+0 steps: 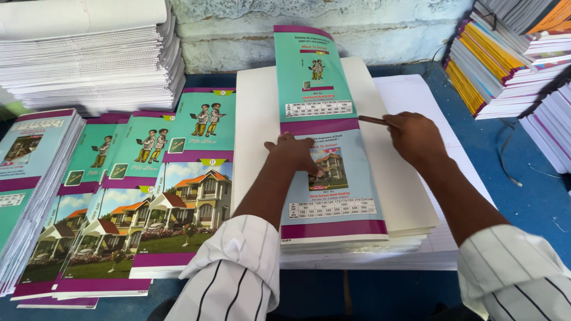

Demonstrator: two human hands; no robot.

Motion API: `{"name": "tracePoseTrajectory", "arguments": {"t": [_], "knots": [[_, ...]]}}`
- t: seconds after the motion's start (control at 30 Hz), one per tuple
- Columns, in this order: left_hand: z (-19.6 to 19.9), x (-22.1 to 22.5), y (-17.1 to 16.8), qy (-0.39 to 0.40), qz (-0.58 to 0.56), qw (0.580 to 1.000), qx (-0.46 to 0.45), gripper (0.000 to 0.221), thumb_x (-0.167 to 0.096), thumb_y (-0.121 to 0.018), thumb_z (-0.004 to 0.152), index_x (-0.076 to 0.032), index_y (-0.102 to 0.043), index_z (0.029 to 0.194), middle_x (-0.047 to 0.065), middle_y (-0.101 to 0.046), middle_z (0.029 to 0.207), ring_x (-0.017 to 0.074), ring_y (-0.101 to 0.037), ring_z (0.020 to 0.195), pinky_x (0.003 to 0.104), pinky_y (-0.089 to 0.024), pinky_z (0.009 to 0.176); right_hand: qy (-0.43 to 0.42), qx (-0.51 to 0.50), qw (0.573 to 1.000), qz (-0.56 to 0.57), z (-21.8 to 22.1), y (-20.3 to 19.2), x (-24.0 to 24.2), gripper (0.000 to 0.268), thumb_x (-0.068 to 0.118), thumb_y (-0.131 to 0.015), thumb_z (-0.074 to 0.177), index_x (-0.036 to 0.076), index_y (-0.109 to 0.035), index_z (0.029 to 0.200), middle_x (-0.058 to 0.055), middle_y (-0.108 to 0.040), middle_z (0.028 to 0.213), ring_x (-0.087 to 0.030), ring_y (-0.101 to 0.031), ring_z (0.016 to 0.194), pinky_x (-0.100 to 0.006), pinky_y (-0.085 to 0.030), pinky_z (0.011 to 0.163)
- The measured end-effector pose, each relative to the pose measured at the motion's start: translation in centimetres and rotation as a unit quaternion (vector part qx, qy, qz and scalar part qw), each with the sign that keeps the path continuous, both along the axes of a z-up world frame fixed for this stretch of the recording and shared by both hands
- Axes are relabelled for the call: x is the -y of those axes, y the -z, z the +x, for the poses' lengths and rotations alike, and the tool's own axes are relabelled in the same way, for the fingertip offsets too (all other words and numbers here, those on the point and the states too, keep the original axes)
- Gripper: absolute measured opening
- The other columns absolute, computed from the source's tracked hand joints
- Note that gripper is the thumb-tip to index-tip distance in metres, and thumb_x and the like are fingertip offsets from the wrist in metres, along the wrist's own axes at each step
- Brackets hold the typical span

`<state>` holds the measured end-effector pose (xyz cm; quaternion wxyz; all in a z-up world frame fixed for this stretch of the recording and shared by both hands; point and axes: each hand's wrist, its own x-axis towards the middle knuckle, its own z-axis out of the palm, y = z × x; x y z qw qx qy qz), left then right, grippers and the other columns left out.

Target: The person folds the front cover of a book inward along the spine, then uses a wooden tool to press and crease the fold. The person repeats this process on multiple books, stacking the finished ones to the left.

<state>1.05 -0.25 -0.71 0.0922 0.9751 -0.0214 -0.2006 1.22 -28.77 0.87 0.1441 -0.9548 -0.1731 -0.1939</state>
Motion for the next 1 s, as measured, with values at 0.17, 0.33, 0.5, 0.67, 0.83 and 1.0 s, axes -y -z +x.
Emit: {"name": "tracePoseTrajectory", "arguments": {"t": [0.17, 0.33, 0.5, 0.67, 0.83, 1.0], "knots": [[-0.1, -0.1, 0.3, 0.002, -0.008, 1.0, 0.014, 0.11, -0.06, -0.091, 0.057, -0.036, -0.045, 0.154, 0.023, -0.04, 0.157, 0.042, -0.027, 0.153, 0.073, -0.02, 0.113, -0.025, 0.032, 0.997, -0.06, 2.7, 1.0, -2.4, 0.026, 0.009, -0.065, 0.094, 0.012, -0.077, 0.118, -0.01, -0.075, 0.112, -0.032, -0.069, 0.101, -0.043, -0.056, 0.087], [0.0, 0.0, 0.4, 0.004, -0.005, 1.0, 0.011, 0.109, -0.06, -0.092, 0.058, -0.036, -0.046, 0.153, 0.024, -0.036, 0.159, 0.0428, -0.025, 0.153, 0.075, -0.017, 0.114, -0.033, 0.029, 0.993, -0.107, 4.7, 2.3, -3.5, 0.03, 0.008, -0.063, 0.092, 0.015, -0.077, 0.117, -0.007, -0.075, 0.116, -0.029, -0.069, 0.103, -0.042, -0.056, 0.086], [0.0, 0.1, 0.7, 0.002, -0.002, 1.0, 0.016, 0.11, -0.061, -0.092, 0.057, -0.037, -0.045, 0.153, 0.024, -0.034, 0.16, 0.0435, -0.024, 0.153, 0.075, -0.018, 0.114, -0.025, -0.002, 0.989, -0.144, 6.0, 3.7, -4.3, 0.031, 0.008, -0.059, 0.093, 0.016, -0.077, 0.117, -0.005, -0.075, 0.113, -0.029, -0.069, 0.104, -0.042, -0.057, 0.085], [0.4, 0.2, 0.7, 0.012, 0.014, 1.0, 0.012, 0.113, -0.062, -0.092, 0.059, -0.035, -0.041, 0.156, 0.028, -0.032, 0.16, 0.0469, -0.024, 0.152, 0.077, -0.015, 0.113, -0.02, -0.009, 0.985, -0.174, 6.4, 4.0, -4.4, 0.028, 0.011, -0.058, 0.094, 0.017, -0.077, 0.114, -0.006, -0.076, 0.105, -0.029, -0.07, 0.1, -0.043, -0.057, 0.082], [0.4, 0.3, 0.6, 0.007, 0.007, 1.0, 0.005, 0.111, -0.061, -0.092, 0.058, -0.035, -0.043, 0.155, 0.027, -0.032, 0.161, 0.0461, -0.022, 0.154, 0.078, -0.011, 0.114, -0.002, -0.026, 0.981, -0.193, 6.2, 3.7, -4.8, 0.026, 0.01, -0.058, 0.094, 0.016, -0.077, 0.11, -0.007, -0.075, 0.1, -0.029, -0.071, 0.096, -0.045, -0.058, 0.077], [0.1, 0.1, 0.5, 0.005, -0.006, 1.0, 0.003, 0.114, -0.061, -0.092, 0.059, -0.035, -0.04, 0.157, 0.029, -0.028, 0.163, 0.0453, -0.017, 0.155, 0.079, -0.006, 0.114, -0.002, -0.042, 0.982, -0.185, 5.7, 3.9, -4.6, 0.028, 0.008, -0.057, 0.094, 0.015, -0.076, 0.113, -0.009, -0.075, 0.098, -0.03, -0.071, 0.094, -0.045, -0.058, 0.079]]}}
